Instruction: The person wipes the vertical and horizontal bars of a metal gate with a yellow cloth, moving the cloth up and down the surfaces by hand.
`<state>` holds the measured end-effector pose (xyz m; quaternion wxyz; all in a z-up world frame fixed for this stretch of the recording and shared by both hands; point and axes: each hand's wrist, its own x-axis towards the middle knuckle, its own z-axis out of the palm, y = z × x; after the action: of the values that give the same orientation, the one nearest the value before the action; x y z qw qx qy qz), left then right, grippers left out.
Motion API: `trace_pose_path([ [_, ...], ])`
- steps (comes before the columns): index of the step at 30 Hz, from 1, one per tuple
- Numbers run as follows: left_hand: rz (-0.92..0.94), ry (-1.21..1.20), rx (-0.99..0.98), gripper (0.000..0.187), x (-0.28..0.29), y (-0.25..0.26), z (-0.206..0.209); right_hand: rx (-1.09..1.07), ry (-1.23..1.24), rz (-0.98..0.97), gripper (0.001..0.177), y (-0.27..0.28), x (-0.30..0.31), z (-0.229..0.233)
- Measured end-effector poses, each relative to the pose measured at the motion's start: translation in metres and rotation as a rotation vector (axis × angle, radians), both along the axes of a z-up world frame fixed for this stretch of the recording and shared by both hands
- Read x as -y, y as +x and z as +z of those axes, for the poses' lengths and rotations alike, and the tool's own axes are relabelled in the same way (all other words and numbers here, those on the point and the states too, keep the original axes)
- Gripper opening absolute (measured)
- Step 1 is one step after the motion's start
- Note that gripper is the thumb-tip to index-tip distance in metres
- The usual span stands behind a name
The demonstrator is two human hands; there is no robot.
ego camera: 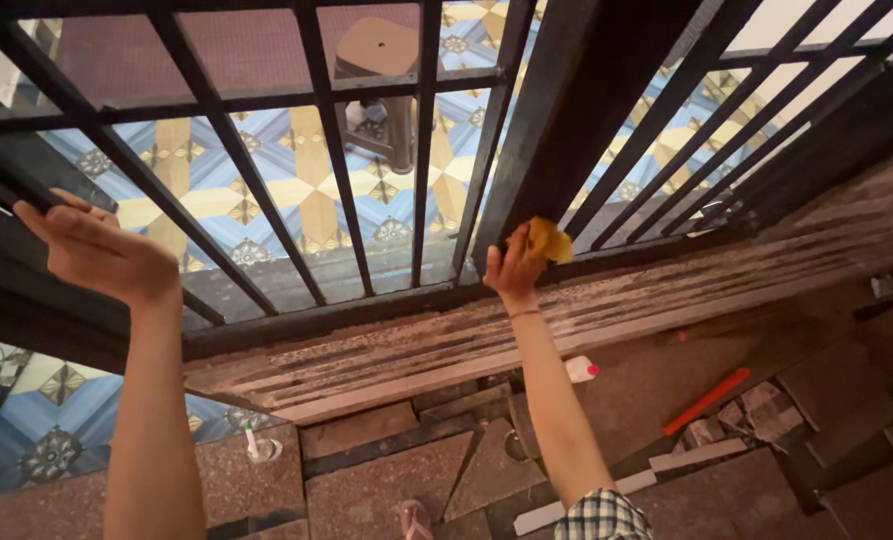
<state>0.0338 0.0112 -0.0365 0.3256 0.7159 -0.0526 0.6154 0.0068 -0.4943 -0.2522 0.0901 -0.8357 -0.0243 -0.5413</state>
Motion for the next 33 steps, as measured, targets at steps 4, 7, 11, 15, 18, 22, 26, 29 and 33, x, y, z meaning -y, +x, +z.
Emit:
trace_pose_path([
  [4,-0.034,-0.104,-0.018,0.056,0.002,0.003,-0.002,-0.155,0.013,-0.045,0.073,-0.012,0.003,-0.028],
  [7,-0.031,-0.127,-0.023,0.058,0.008,-0.003,0.003,-0.237,0.110,-0.001,0.079,-0.017,-0.003,-0.051],
  [11,-0.044,-0.021,0.055,0.055,0.015,-0.013,0.016,-0.266,0.156,-0.083,0.086,-0.031,-0.023,-0.080],
  [15,-0.063,-0.027,0.034,0.057,0.016,-0.012,0.021,-0.355,0.306,0.007,0.100,-0.022,-0.020,-0.079],
  [18,-0.131,-0.043,0.057,0.056,0.013,-0.005,0.018,-0.120,0.204,-0.144,0.097,-0.001,-0.010,-0.055],
  [22,-0.213,-0.092,0.048,0.052,0.006,-0.002,0.000,0.038,0.114,-0.047,0.088,0.010,0.005,0.028],
  [26,-0.121,-0.067,-0.006,0.050,0.006,-0.005,0.010,0.090,0.170,0.049,0.089,0.003,-0.002,0.160],
  [29,-0.171,-0.126,-0.056,0.052,0.012,-0.022,0.019,0.180,0.175,0.128,0.083,-0.003,-0.012,0.250],
  [33,-0.149,-0.145,-0.088,0.050,0.013,-0.018,0.017,0.272,0.162,0.204,0.079,0.008,-0.009,0.324],
])
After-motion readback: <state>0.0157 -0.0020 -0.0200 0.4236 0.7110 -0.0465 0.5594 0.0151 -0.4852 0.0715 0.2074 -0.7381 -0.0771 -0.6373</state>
